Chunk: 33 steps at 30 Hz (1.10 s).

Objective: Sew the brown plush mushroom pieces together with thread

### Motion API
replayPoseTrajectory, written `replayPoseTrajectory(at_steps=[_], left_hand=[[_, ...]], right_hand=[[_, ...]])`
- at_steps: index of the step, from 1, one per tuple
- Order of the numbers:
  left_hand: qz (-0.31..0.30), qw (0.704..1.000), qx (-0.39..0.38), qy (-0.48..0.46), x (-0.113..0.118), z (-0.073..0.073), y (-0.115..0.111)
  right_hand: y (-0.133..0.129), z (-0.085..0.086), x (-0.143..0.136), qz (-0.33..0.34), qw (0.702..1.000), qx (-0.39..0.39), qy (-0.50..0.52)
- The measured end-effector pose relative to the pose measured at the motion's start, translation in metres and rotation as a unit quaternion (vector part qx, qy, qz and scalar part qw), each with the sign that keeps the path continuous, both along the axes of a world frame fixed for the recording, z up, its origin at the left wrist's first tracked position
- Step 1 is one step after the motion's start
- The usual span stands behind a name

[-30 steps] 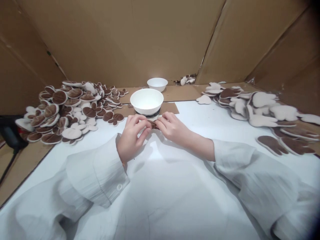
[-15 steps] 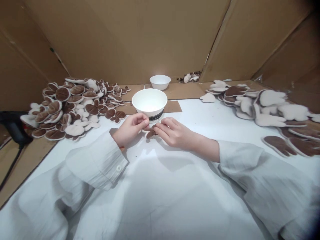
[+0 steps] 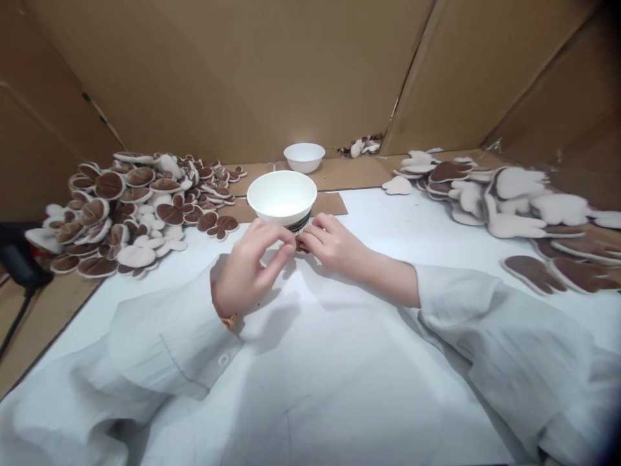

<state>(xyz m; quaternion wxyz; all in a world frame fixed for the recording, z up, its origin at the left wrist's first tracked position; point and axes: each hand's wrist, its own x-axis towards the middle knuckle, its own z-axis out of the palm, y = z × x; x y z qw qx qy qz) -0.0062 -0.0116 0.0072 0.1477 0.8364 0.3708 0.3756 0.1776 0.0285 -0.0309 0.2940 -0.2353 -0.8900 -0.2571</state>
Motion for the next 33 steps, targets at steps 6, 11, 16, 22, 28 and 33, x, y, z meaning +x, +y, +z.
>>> replayPoseTrajectory(at_steps=[6, 11, 16, 22, 28, 33], left_hand=[[-0.048, 0.963, -0.212, -0.157, 0.007, -0.015, -0.010], [0.037, 0.905, -0.335, -0.261, 0.012, -0.024, -0.001], [0.017, 0.874, -0.412, -0.256, 0.014, -0.032, 0.010], [-0.021, 0.889, -0.396, -0.230, 0.017, -0.034, 0.016], [-0.004, 0.924, -0.336, -0.183, 0.014, -0.029, 0.015], [0.020, 0.927, -0.323, -0.187, 0.014, -0.029, 0.015]], right_hand=[[0.005, -0.002, 0.002, -0.021, 0.996, -0.070, 0.051], [0.005, -0.001, 0.003, -0.024, 0.992, -0.085, 0.087], [0.001, -0.001, 0.000, -0.016, 0.982, -0.135, 0.128], [-0.006, 0.004, -0.003, -0.008, 0.972, -0.177, 0.157], [-0.008, 0.008, -0.001, -0.005, 0.961, -0.218, 0.170], [-0.009, 0.010, 0.001, -0.007, 0.953, -0.250, 0.168]])
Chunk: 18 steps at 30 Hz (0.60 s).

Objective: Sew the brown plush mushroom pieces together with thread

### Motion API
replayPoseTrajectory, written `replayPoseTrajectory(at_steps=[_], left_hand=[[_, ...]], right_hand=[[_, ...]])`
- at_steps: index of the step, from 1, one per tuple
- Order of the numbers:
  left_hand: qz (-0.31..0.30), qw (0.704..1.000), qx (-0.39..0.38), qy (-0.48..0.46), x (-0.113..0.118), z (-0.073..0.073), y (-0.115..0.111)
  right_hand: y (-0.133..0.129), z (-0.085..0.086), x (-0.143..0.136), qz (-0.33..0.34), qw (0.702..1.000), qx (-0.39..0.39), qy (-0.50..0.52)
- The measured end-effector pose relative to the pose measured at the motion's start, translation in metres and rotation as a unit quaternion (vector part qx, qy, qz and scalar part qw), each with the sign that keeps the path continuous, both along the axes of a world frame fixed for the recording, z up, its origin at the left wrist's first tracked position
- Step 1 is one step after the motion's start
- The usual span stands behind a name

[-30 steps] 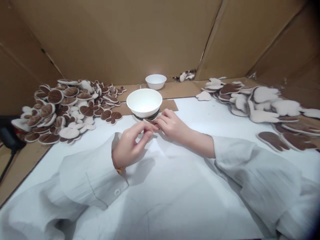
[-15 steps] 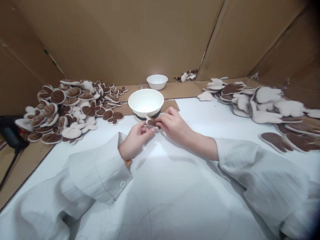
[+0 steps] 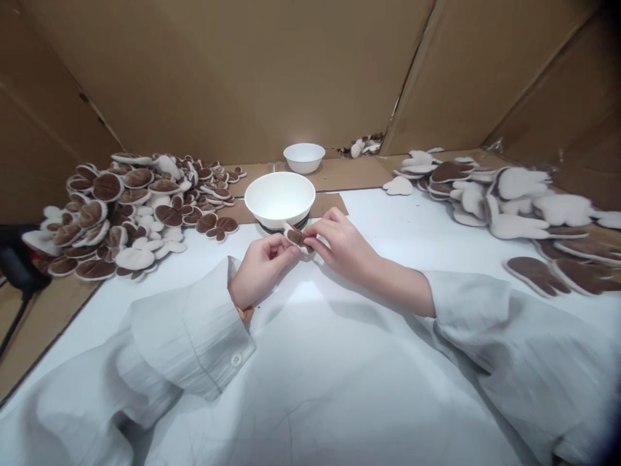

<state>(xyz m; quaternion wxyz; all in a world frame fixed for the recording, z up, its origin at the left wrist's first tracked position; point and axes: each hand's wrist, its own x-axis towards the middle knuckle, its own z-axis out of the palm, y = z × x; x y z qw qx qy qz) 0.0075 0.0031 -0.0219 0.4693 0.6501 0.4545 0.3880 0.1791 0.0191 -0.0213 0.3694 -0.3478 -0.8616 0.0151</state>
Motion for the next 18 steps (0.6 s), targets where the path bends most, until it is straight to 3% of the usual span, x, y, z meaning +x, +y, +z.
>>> replayPoseTrajectory(at_steps=[12, 18], left_hand=[[0.028, 0.999, -0.009, 0.018, 0.0005, 0.0022, -0.0028], [0.036, 0.998, 0.025, 0.046, -0.0002, -0.0011, -0.0024]], right_hand=[[-0.0031, 0.0000, -0.0005, -0.012, 0.999, -0.033, 0.000], [-0.0044, -0.0012, -0.0023, -0.012, 1.000, 0.009, -0.022]])
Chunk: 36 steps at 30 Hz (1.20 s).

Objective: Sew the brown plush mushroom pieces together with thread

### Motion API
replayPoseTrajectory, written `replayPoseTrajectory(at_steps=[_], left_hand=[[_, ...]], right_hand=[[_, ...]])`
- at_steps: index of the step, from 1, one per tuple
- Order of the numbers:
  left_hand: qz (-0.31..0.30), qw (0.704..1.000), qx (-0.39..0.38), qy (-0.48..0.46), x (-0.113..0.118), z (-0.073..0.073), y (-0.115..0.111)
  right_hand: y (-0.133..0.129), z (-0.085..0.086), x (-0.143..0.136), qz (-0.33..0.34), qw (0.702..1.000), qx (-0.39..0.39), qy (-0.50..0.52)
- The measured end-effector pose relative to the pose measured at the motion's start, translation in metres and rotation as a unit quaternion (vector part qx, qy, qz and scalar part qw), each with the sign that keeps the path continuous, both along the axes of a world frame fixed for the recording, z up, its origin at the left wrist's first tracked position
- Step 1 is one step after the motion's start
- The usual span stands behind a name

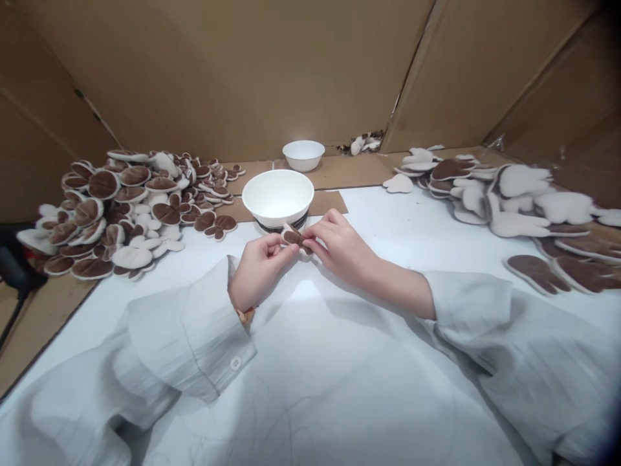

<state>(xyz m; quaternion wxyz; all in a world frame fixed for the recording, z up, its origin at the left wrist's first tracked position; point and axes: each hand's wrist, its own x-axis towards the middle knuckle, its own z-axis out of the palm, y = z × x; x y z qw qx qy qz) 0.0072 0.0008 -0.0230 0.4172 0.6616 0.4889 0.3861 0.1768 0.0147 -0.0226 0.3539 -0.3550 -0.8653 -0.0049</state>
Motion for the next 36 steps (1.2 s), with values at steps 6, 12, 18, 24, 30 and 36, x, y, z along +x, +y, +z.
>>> replayPoseTrajectory(at_steps=[6, 12, 18, 24, 30, 36], left_hand=[[0.005, 0.996, 0.056, 0.064, 0.000, 0.002, -0.004], [0.005, 0.988, 0.092, 0.126, -0.002, 0.002, -0.005], [0.008, 0.975, 0.124, 0.185, -0.001, 0.000, -0.008], [-0.045, 0.929, 0.258, 0.261, 0.000, -0.002, -0.011], [-0.054, 0.823, 0.438, 0.358, -0.006, 0.005, 0.003], [-0.101, 0.888, 0.341, 0.293, -0.006, 0.019, 0.008]], right_hand=[[-0.002, 0.001, -0.002, -0.020, 1.000, 0.003, -0.022], [-0.003, 0.003, 0.000, -0.036, 0.999, -0.024, -0.029], [0.001, 0.000, 0.001, -0.065, 0.996, -0.042, -0.032], [0.006, -0.007, 0.001, -0.075, 0.989, 0.064, -0.112], [0.004, -0.007, 0.000, -0.033, 0.959, 0.204, -0.196], [-0.004, -0.001, 0.009, 0.032, 0.928, 0.287, -0.237]])
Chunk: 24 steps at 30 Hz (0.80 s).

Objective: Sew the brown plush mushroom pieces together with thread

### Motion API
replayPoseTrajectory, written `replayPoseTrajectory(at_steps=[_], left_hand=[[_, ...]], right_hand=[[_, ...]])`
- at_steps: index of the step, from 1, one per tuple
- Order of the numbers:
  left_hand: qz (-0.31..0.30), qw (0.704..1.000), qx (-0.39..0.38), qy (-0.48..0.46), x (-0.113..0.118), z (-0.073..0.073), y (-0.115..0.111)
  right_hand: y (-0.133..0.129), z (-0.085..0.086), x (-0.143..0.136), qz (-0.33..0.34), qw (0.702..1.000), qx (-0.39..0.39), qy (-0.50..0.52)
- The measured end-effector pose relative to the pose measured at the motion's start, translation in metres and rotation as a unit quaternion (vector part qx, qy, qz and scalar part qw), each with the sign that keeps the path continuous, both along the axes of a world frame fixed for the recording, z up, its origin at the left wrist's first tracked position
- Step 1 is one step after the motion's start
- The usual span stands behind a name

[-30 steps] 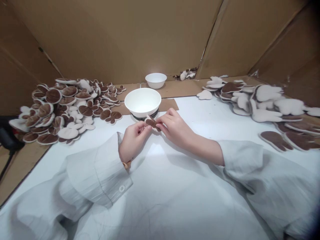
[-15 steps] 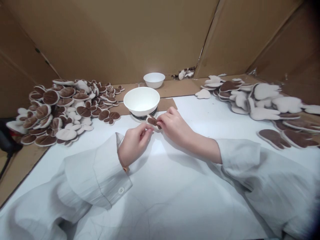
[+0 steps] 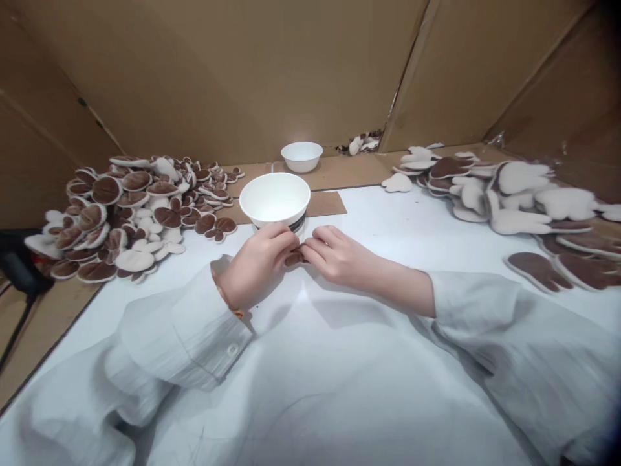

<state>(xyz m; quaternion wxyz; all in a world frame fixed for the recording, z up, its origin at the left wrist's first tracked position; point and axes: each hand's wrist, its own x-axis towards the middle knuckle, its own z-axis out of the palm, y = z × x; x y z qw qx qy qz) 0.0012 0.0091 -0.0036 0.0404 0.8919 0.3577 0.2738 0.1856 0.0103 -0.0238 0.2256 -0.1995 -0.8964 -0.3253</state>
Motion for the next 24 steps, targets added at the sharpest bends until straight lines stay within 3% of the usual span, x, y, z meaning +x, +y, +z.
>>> replayPoseTrajectory(at_steps=[3, 6, 8, 11, 13, 15, 20, 22, 24], left_hand=[[0.011, 0.992, -0.125, -0.023, 0.000, 0.007, 0.001], [0.001, 0.959, -0.275, -0.063, -0.001, 0.012, 0.007], [-0.027, 0.918, -0.378, -0.115, -0.001, 0.013, 0.011], [-0.070, 0.828, -0.515, -0.208, -0.001, 0.008, 0.012], [-0.080, 0.775, -0.569, -0.264, 0.000, 0.002, 0.011], [-0.081, 0.751, -0.580, -0.304, 0.002, -0.004, 0.009], [-0.064, 0.774, -0.524, -0.348, 0.009, -0.011, 0.002], [-0.033, 0.810, -0.480, -0.335, 0.012, -0.009, -0.003], [-0.005, 0.868, -0.408, -0.282, 0.014, -0.006, -0.009]], right_hand=[[-0.005, 0.001, 0.007, 0.022, 1.000, 0.017, -0.006], [-0.010, 0.001, 0.012, 0.039, 0.999, 0.029, -0.023], [-0.012, 0.002, 0.013, 0.045, 0.998, 0.043, -0.021], [-0.014, 0.006, 0.014, 0.055, 0.996, 0.071, 0.006], [-0.014, 0.010, 0.015, 0.063, 0.993, 0.091, 0.033], [-0.013, 0.012, 0.016, 0.066, 0.990, 0.104, 0.062], [-0.008, 0.008, 0.019, 0.024, 0.990, 0.082, 0.114], [-0.005, 0.005, 0.019, -0.003, 0.991, 0.055, 0.125], [-0.003, 0.004, 0.018, -0.034, 0.990, 0.034, 0.129]])
